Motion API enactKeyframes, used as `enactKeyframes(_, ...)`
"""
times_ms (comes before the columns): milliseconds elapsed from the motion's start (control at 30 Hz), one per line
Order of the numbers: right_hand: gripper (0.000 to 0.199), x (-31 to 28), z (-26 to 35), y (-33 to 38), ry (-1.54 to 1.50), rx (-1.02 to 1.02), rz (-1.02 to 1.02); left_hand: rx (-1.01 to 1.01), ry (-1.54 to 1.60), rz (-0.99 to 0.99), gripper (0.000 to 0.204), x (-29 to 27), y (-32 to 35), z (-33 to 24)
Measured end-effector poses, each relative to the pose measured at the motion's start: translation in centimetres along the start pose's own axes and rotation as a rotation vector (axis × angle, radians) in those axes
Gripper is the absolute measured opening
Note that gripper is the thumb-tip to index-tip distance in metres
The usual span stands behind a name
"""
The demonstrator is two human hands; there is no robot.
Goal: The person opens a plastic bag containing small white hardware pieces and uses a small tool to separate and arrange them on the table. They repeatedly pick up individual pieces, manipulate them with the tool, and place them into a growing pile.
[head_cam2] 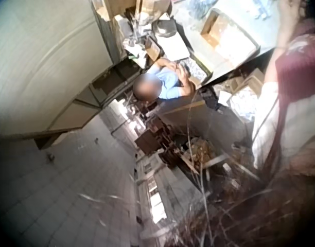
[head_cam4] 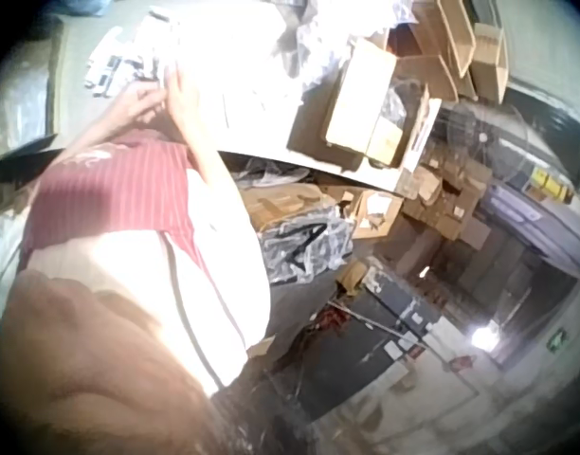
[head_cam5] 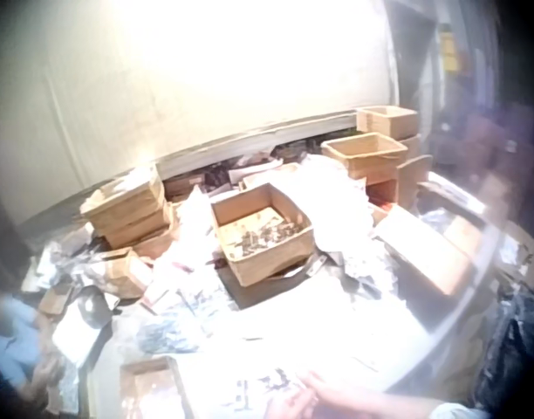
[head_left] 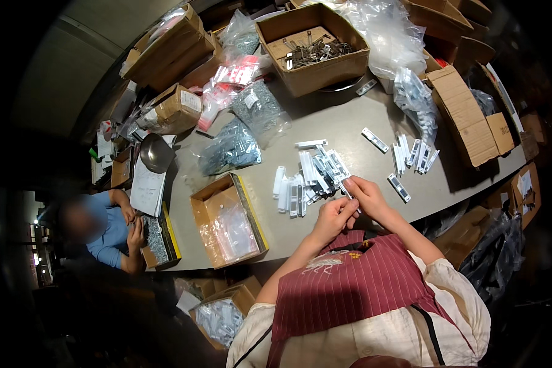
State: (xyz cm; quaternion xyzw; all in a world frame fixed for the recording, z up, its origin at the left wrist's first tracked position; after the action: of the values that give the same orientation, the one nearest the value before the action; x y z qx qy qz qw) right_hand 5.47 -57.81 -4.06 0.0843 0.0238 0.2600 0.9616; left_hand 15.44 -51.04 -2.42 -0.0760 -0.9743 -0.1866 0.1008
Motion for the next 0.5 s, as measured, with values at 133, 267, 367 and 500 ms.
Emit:
enactKeyframes(133,0.025,-0.3,-0.5,-0.1,-0.097,0.095,0.058,-0.071,-0.058,0.037,0.036,0.1,0.3,0.0)
enactKeyframes(267,0.027,-1.3,0.3,0.3,0.270,0.018,-0.018,-0.129,-0.112,0.048,0.036,0.3,0.3,0.7)
enactKeyframes(367,0.031,-1.0,2.0,0.9,0.668,-0.205,-0.098,-0.076,-0.138,0.036,0.042,-0.3,-0.4,2.1)
enactKeyframes(500,0.031,-0.9,2.6,0.9,0.449,-0.146,-0.039,-0.092,-0.096,0.035,0.040,-0.3,0.1,1.3)
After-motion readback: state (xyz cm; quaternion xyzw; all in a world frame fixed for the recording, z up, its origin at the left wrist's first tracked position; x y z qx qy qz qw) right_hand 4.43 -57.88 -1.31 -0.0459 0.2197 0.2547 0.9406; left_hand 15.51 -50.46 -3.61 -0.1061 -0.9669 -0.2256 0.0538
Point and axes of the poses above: each hand's wrist, its own y-axis away from the middle knuckle, its own x-axis out of the palm, z = x × y, the point moved 7 cm from there along -y, towards the middle knuckle, and after that the axes turned 1 degree about -x, right-handed, at the moved point
